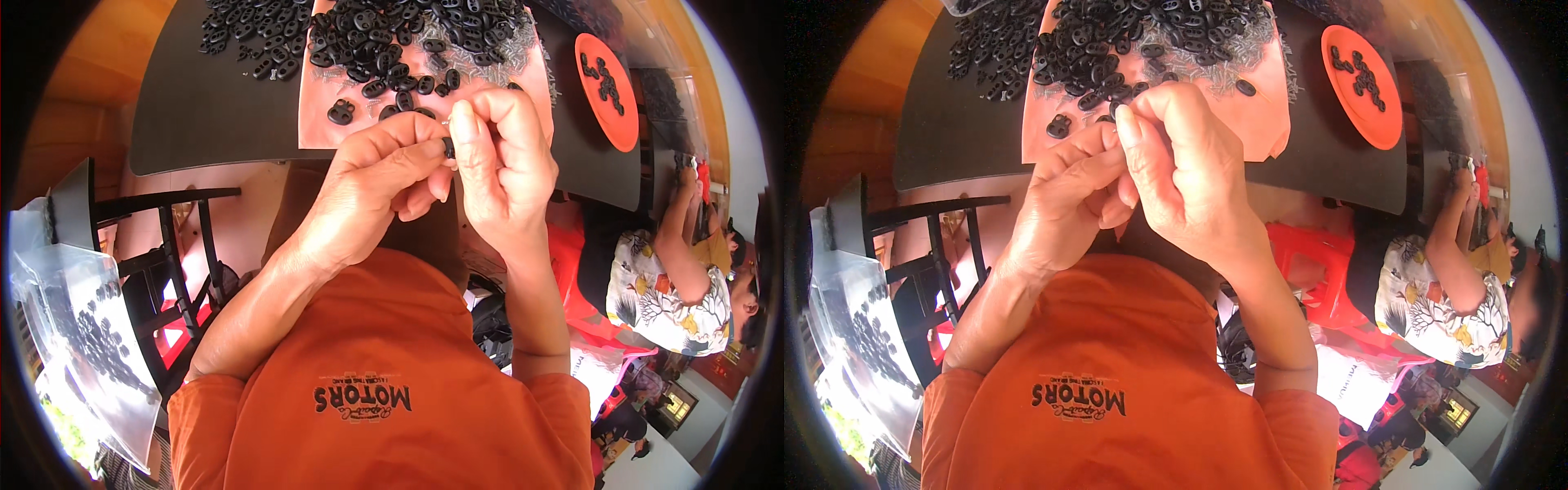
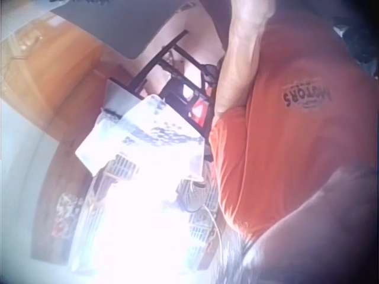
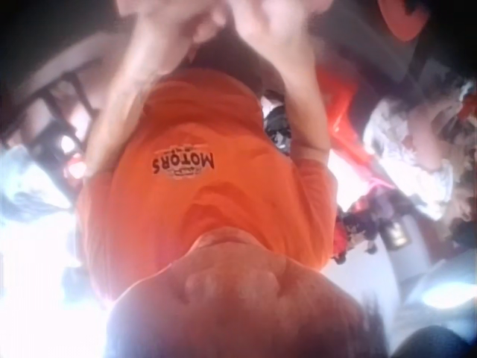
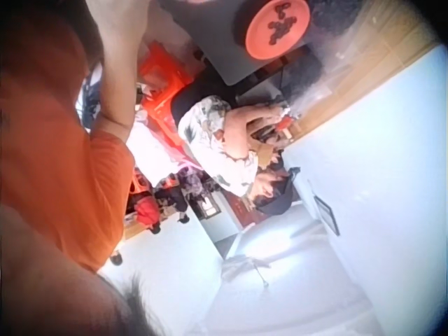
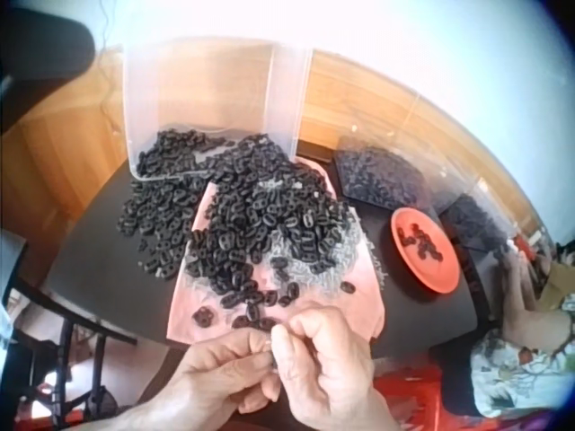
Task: The person sits at a table and assembles small black plastic washers by hand. They pick up a washer and a metal screw, insert the screw into the washer, and place the assembled unit on a pink mat. The person repeats this process continuously, handling the components one at a time.
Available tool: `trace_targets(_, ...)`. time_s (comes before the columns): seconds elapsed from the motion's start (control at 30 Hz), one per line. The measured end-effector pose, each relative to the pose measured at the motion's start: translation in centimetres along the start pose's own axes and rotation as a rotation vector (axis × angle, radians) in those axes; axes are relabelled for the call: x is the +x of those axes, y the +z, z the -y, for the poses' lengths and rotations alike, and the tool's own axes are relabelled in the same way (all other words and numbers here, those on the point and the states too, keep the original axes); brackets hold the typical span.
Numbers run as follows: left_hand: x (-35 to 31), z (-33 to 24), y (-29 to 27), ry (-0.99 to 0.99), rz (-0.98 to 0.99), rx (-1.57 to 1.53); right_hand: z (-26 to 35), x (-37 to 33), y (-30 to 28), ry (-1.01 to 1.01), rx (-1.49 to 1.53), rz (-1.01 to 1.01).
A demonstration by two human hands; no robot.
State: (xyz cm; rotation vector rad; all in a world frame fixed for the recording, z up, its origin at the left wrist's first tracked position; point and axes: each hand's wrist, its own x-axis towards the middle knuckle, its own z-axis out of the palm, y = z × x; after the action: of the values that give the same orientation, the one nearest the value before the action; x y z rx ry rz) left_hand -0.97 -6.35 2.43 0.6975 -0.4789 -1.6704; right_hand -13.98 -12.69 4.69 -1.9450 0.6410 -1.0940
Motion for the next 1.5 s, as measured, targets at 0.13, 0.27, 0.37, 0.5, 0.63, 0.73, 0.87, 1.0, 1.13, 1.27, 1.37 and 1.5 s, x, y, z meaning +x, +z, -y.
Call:
trace_targets(0.13,-0.5,0.4,0.7,0.021,-0.033,0.127,-1.5,0.0,0.5,-0.243,-0.216,-0.016)
trace_targets(0.27,-1.2,0.4,0.4,0.054,-0.029,0.212,-1.8,0.1,0.7,-0.259,-0.317,-0.010)
trace_targets(0.37,-1.8,0.8,0.5,0.059,-0.056,0.179,-1.9,-0.1,0.9,-0.244,-0.326,-0.013)
trace_targets(0.5,-2.1,1.3,0.2,0.102,-0.069,0.163,-1.7,-0.2,1.1,-0.222,-0.293,-0.012)
trace_targets(0.63,-2.0,1.5,-0.4,0.114,-0.050,0.169,-1.6,-0.3,1.3,-0.220,-0.278,0.015)
trace_targets(0.73,-2.1,1.2,-0.5,0.109,-0.083,0.172,-0.9,-0.8,1.4,-0.056,-0.133,0.042)
trace_targets(0.87,-2.2,1.0,-0.7,0.150,-0.108,0.222,0.8,-0.5,0.4,0.153,0.007,0.096)
trace_targets(1.0,-2.3,0.8,-1.2,0.166,-0.088,0.288,1.1,-0.3,-0.8,0.233,0.030,0.156)
trace_targets(1.13,-2.4,0.7,-1.2,0.184,-0.073,0.274,1.4,-0.2,-0.5,0.234,0.027,0.204)
trace_targets(1.27,-2.3,1.1,-1.3,0.212,-0.071,0.164,1.4,-0.3,0.6,0.168,-0.050,0.185)
trace_targets(1.37,-2.4,1.3,-1.5,0.232,-0.085,0.124,1.4,-0.5,1.1,0.112,-0.106,0.178)
trace_targets(1.5,-2.8,0.7,-1.2,0.132,-0.094,0.128,0.7,-0.5,1.2,0.072,-0.070,0.138)
